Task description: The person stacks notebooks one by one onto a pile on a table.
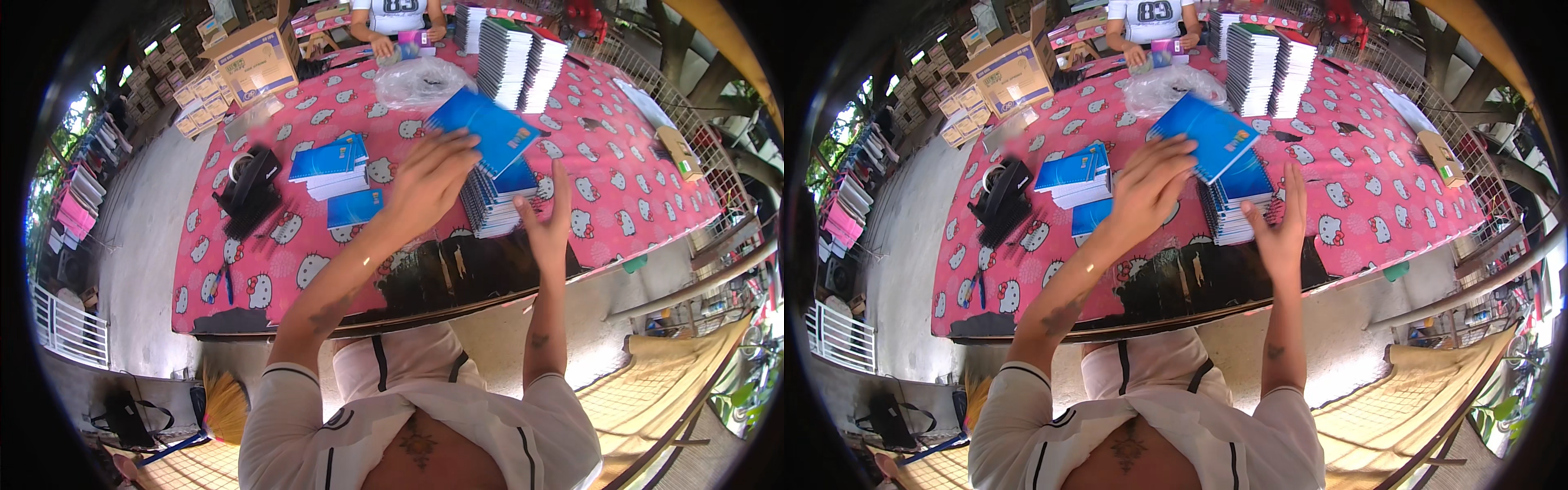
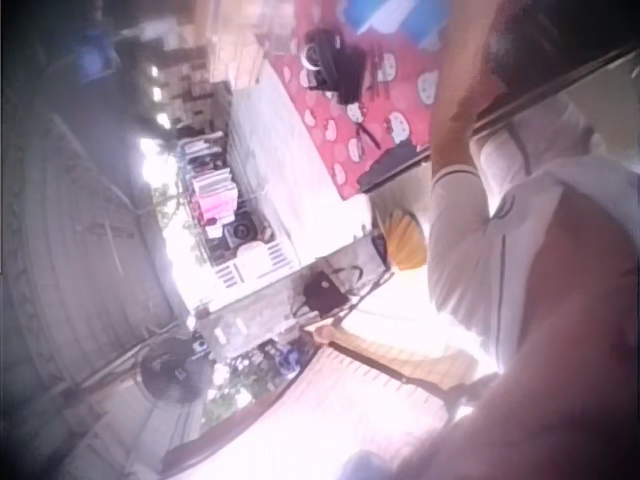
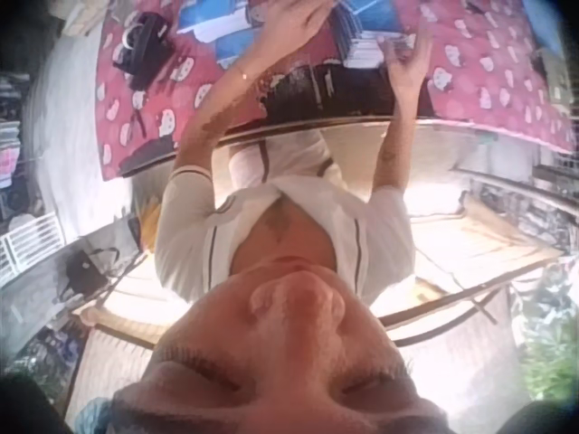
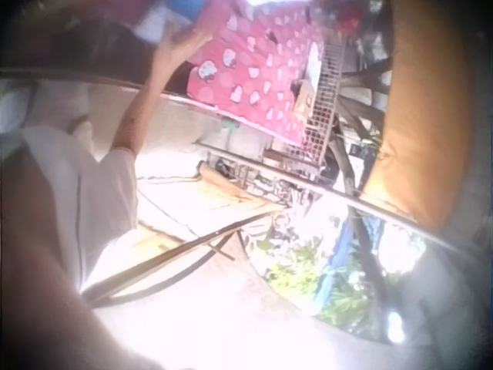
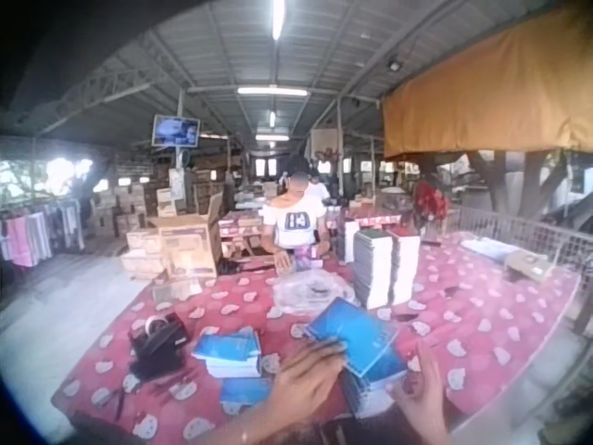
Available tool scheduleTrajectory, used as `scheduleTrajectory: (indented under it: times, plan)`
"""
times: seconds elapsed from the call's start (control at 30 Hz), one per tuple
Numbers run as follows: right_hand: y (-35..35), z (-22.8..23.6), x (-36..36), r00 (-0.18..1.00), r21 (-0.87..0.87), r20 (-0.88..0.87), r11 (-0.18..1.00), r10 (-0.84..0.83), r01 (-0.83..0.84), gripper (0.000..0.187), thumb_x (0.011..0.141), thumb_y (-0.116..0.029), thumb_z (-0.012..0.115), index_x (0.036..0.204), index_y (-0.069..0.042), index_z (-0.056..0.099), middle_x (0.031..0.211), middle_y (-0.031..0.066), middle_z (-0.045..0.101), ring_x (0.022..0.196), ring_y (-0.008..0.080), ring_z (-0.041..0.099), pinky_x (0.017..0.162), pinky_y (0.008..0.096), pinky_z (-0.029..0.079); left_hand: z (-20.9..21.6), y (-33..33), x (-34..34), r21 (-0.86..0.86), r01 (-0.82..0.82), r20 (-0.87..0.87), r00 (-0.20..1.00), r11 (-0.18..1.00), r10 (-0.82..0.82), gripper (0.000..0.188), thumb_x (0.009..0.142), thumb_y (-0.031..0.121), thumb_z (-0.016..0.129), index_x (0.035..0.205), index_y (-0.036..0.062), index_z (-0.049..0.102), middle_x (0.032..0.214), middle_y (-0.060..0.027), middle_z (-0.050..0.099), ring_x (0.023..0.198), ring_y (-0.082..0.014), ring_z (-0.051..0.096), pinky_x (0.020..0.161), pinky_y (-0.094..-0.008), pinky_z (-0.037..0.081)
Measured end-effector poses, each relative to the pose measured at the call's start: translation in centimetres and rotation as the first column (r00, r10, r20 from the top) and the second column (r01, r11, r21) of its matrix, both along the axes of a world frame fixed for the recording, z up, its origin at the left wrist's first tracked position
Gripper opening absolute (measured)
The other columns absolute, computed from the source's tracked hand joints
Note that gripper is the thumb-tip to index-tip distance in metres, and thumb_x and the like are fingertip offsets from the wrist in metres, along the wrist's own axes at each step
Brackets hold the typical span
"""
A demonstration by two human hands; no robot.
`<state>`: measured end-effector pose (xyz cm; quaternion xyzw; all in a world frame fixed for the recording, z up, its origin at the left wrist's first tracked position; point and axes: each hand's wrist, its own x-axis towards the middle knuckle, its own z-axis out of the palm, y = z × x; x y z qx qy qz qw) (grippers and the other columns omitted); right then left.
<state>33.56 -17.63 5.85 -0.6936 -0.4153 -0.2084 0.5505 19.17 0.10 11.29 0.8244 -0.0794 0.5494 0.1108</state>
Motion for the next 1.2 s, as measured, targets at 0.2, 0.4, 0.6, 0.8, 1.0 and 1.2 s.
scheduleTrajectory:
  times: [0.2, 0.4, 0.6, 0.8, 1.0, 1.2]
  plan:
    - [1.0, -3.4, 4.8, 0.82, 0.001, -0.45, 0.918, 0.355, -0.397, 0.071, 0.082, -0.017, 0.083, 0.138, 0.01, 0.049, 0.122, 0.0181, 0.066, 0.11, 0.018, 0.061, 0.097, 0.0317, 0.049, -5.3, 2.5, 5.0, -0.3, 0.223, -0.314, 0.895, 0.928, -0.316, 0.02, 0.084, -0.007, 0.061, 0.102, 0.0009, 0.065, 0.114, -0.0166, 0.07, 0.121, -0.0326, 0.062, 0.087, -0.0396, 0.058]
    - [0.5, -3.4, 5.8, 0.709, 0.102, -0.526, 0.862, 0.47, -0.496, 0.076, 0.089, -0.028, 0.075, 0.148, 0.005, 0.04, 0.142, 0.0212, 0.052, 0.127, 0.024, 0.053, 0.108, 0.0361, 0.04, -5.5, 1.9, 4.6, -0.214, 0.147, -0.279, 0.938, 0.966, -0.204, 0.027, 0.086, 0.001, 0.061, 0.112, 0.0028, 0.063, 0.133, -0.0174, 0.06, 0.128, -0.0328, 0.056, 0.092, -0.04, 0.054]
    - [4.4, -1.9, 9.1, 0.366, 0.382, -0.707, 0.763, 0.605, -0.522, 0.075, 0.101, -0.054, 0.046, 0.153, -0.002, 0.035, 0.157, 0.0161, 0.037, 0.143, 0.0275, 0.037, 0.118, 0.0388, 0.028, -8.3, -1.6, 9.2, -0.993, 0.066, 0.088, 0.968, -0.1, -0.236, 0.062, 0.094, 0.037, 0.054, 0.138, -0.0024, 0.037, 0.139, -0.0213, 0.045, 0.127, -0.0296, 0.047, 0.104, -0.0419, 0.039]
    - [4.7, 0.0, 8.3, 0.264, 0.203, -0.83, 0.707, 0.491, -0.678, 0.08, 0.094, -0.044, 0.062, 0.158, -0.012, 0.027, 0.159, 0.0167, 0.033, 0.143, 0.0279, 0.036, 0.115, 0.0372, 0.032, -8.0, -3.1, 11.8, -0.982, -0.111, -0.071, 0.968, -0.156, -0.239, 0.08, 0.094, 0.035, 0.053, 0.149, -0.0121, 0.019, 0.153, -0.0314, 0.027, 0.142, -0.0398, 0.034, 0.115, -0.0421, 0.03]
    - [3.6, 0.4, 8.5, 0.772, 0.026, -0.484, 0.889, 0.412, -0.458, 0.075, 0.097, -0.042, 0.058, 0.155, -0.004, 0.031, 0.155, 0.0199, 0.038, 0.139, 0.0293, 0.042, 0.114, 0.0384, 0.032, -5.3, -2.6, 10.4, -0.853, -0.29, -0.299, 0.953, 0.434, 0.048, 0.069, 0.097, 0.039, 0.053, 0.145, -0.0063, 0.033, 0.151, -0.0305, 0.034, 0.14, -0.0414, 0.037, 0.113, -0.0505, 0.03]
    - [6.1, 0.0, -0.1, 0.856, 0.112, 0.506, 0.992, -0.105, 0.055, 0.027, 0.098, -0.026, 0.053, 0.111, -0.004, 0.062, 0.111, 0.0142, 0.064, 0.105, 0.0343, 0.057, 0.088, 0.0444, 0.04, -2.4, 3.4, 12.2, 0.056, -0.37, -0.75, 0.598, 0.927, 0.284, 0.041, 0.097, 0.037, 0.052, 0.127, 0.0111, 0.062, 0.12, -0.0149, 0.066, 0.114, -0.0385, 0.063, 0.105, -0.0638, 0.036]
